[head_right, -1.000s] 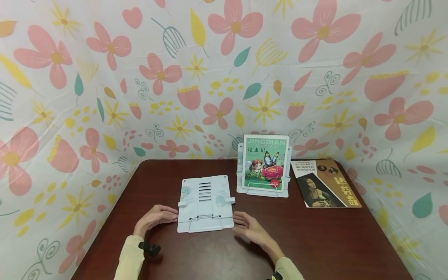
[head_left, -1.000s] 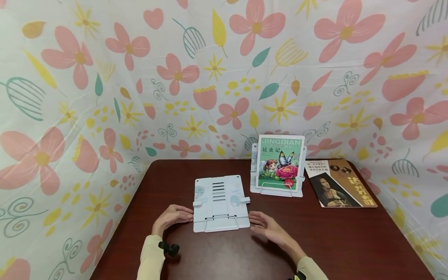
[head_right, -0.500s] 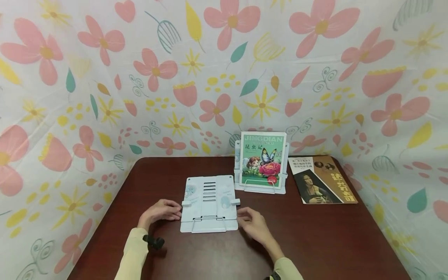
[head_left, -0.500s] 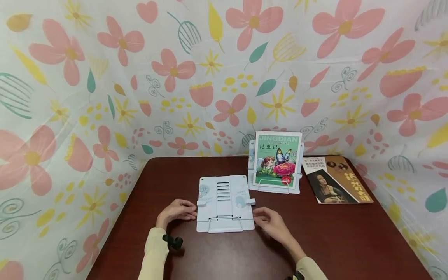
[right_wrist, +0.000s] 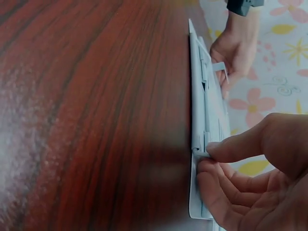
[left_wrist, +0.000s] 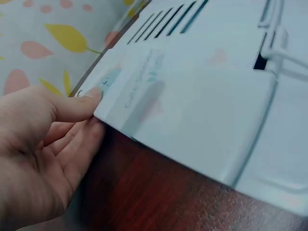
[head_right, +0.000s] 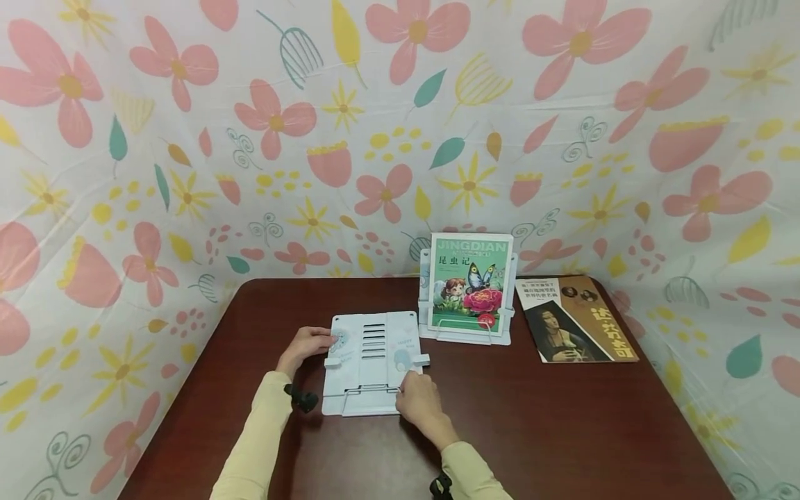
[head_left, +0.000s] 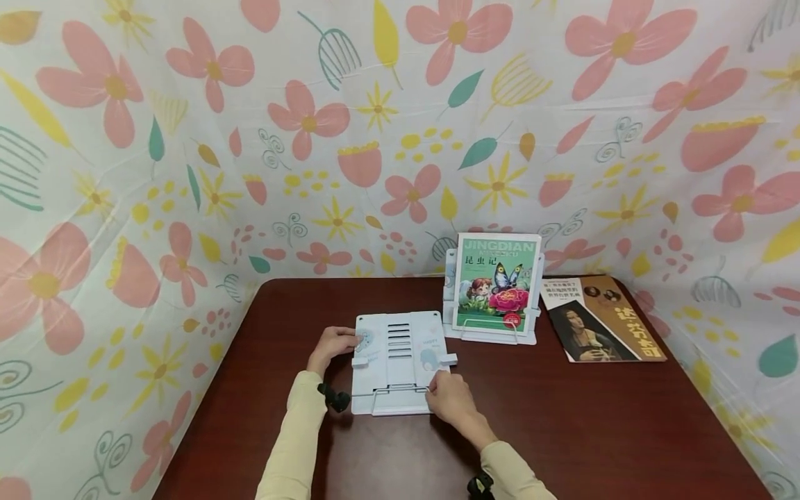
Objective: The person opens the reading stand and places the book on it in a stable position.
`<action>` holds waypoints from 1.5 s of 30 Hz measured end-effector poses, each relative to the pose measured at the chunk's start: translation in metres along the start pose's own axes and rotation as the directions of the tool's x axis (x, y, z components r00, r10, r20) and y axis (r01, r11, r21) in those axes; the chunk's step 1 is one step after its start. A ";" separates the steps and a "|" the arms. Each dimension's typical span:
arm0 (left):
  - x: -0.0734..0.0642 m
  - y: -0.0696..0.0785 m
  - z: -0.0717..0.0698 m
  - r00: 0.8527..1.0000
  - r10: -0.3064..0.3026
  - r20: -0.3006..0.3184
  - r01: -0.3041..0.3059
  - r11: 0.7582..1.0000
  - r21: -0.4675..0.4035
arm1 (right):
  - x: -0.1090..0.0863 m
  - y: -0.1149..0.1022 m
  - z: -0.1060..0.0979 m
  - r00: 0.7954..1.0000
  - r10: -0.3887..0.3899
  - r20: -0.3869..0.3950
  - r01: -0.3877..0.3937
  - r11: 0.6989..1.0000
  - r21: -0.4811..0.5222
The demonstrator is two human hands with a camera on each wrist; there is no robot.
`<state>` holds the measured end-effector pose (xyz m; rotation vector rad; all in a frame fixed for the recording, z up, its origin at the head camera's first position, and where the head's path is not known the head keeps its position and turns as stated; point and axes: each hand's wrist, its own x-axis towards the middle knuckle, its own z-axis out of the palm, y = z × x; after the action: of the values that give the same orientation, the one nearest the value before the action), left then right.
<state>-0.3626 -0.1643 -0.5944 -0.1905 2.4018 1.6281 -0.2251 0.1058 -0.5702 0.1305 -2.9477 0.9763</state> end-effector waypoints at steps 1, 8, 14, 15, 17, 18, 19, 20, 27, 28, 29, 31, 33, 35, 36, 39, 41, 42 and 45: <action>-0.001 0.000 0.001 1.000 0.006 -0.002 -0.006 1.000 0.000 | 0.000 0.000 0.000 1.000 0.005 0.000 -0.005 1.000 -0.013; -0.003 0.001 0.001 1.000 0.001 -0.007 -0.001 1.000 -0.021 | -0.002 0.006 0.000 0.996 -0.077 0.043 0.078 0.997 -0.028; -0.003 0.001 0.002 1.000 -0.005 -0.023 0.004 1.000 -0.019 | -0.002 0.010 0.002 0.989 -0.129 0.075 0.127 0.991 0.035; -0.004 0.001 0.002 1.000 -0.003 -0.024 0.003 1.000 -0.018 | -0.003 0.012 0.002 0.987 -0.145 0.073 0.141 0.989 0.052; -0.004 0.001 0.002 1.000 -0.004 -0.027 0.004 1.000 -0.012 | -0.003 0.016 0.002 0.980 -0.188 0.067 0.182 0.979 0.095; -0.004 0.001 0.002 1.000 -0.005 -0.028 0.005 1.000 -0.013 | -0.003 0.018 0.001 0.974 -0.217 0.066 0.208 0.971 0.121; -0.005 0.000 0.003 1.000 -0.008 -0.029 0.007 1.000 -0.014 | -0.004 0.021 0.002 0.967 -0.245 0.071 0.232 0.961 0.147; -0.005 0.000 0.003 0.999 -0.010 -0.031 0.010 1.000 -0.012 | -0.004 0.024 0.002 0.959 -0.273 0.077 0.257 0.951 0.172; -0.005 -0.001 0.005 0.999 -0.004 -0.048 0.003 1.000 -0.016 | -0.004 0.041 0.000 0.924 -0.366 0.110 0.308 0.884 0.352; -0.005 0.000 0.005 0.999 -0.003 -0.048 0.002 1.000 -0.016 | -0.003 0.043 0.000 0.927 -0.358 0.115 0.295 0.881 0.369; -0.005 0.000 0.005 0.999 -0.002 -0.047 0.001 1.000 -0.015 | -0.002 0.044 0.000 0.929 -0.348 0.123 0.278 0.879 0.389; -0.005 0.001 0.005 0.999 -0.005 -0.050 0.004 1.000 -0.006 | -0.001 0.047 0.000 0.933 -0.330 0.143 0.243 0.871 0.426; -0.005 0.001 0.005 0.999 -0.005 -0.051 0.005 1.000 0.000 | 0.000 0.048 0.000 0.933 -0.324 0.154 0.227 0.866 0.446; -0.005 0.002 0.006 0.999 -0.004 -0.053 0.004 1.000 0.000 | 0.000 0.049 0.000 0.935 -0.320 0.151 0.220 0.860 0.461; -0.006 0.002 0.006 0.999 -0.003 -0.054 0.003 1.000 -0.001 | -0.001 0.049 0.000 0.936 -0.319 0.146 0.218 0.856 0.468; -0.006 0.002 0.006 0.998 0.007 -0.058 -0.008 1.000 -0.005 | -0.002 0.049 0.000 0.941 -0.311 0.130 0.212 0.845 0.492; -0.005 0.001 0.006 0.998 0.010 -0.057 -0.010 1.000 -0.006 | -0.002 0.049 0.000 0.943 -0.306 0.134 0.201 0.840 0.503; -0.005 0.001 0.005 0.998 0.010 -0.055 -0.011 1.000 -0.008 | -0.002 0.050 -0.001 0.943 -0.304 0.134 0.197 0.838 0.509; -0.006 0.000 0.004 0.999 0.014 -0.041 -0.014 1.000 -0.012 | 0.002 0.052 -0.004 0.960 -0.268 0.075 0.198 0.846 0.496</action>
<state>-0.3567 -0.1603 -0.5941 -0.2122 2.4292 1.6612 -0.2315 0.1499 -0.5980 0.5803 -2.6345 1.6985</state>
